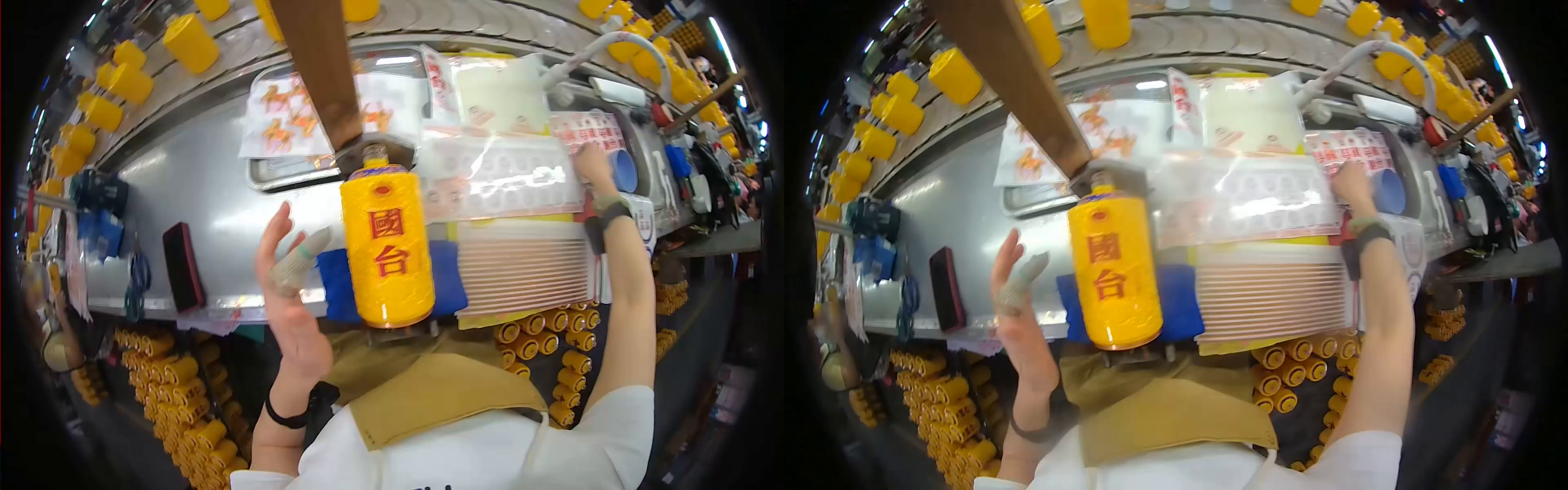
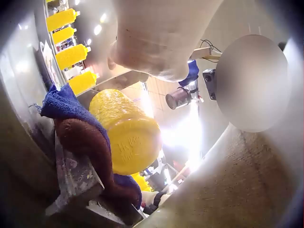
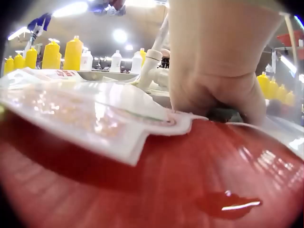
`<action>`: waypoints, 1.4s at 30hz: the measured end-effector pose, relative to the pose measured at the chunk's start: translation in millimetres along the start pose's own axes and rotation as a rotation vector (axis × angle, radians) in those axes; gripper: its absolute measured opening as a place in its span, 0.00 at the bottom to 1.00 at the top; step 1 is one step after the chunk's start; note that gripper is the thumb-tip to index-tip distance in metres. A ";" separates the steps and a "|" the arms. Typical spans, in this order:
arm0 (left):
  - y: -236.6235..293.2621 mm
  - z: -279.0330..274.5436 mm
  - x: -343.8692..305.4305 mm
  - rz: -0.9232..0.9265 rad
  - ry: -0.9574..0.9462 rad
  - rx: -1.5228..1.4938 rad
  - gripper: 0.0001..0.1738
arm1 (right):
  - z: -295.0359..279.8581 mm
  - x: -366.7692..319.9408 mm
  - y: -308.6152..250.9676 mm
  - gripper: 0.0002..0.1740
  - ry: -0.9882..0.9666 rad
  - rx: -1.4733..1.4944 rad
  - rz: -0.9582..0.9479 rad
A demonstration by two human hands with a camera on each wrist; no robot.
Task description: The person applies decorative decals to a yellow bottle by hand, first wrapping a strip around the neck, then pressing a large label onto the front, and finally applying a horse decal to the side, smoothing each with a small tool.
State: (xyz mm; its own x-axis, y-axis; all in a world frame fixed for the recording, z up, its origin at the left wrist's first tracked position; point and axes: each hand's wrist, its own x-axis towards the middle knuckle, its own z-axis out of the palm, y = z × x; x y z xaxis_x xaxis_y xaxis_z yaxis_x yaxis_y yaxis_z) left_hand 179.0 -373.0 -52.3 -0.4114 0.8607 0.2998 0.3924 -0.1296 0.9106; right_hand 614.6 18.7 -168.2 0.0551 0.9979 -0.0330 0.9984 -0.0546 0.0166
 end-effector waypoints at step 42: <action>3.6 12.5 -14.2 -0.383 -0.373 -0.619 0.62 | -104.8 -325.7 -215.7 0.18 -0.506 1.464 -0.376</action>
State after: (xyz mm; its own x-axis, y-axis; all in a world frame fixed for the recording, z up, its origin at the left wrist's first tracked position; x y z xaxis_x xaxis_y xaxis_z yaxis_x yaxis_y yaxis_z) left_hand 196.6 -379.5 -56.8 -0.0812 0.9935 -0.0794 -0.2899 0.0527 0.9556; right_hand 379.8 -291.1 -56.3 -0.4857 0.8641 -0.1322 0.0911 -0.1004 -0.9908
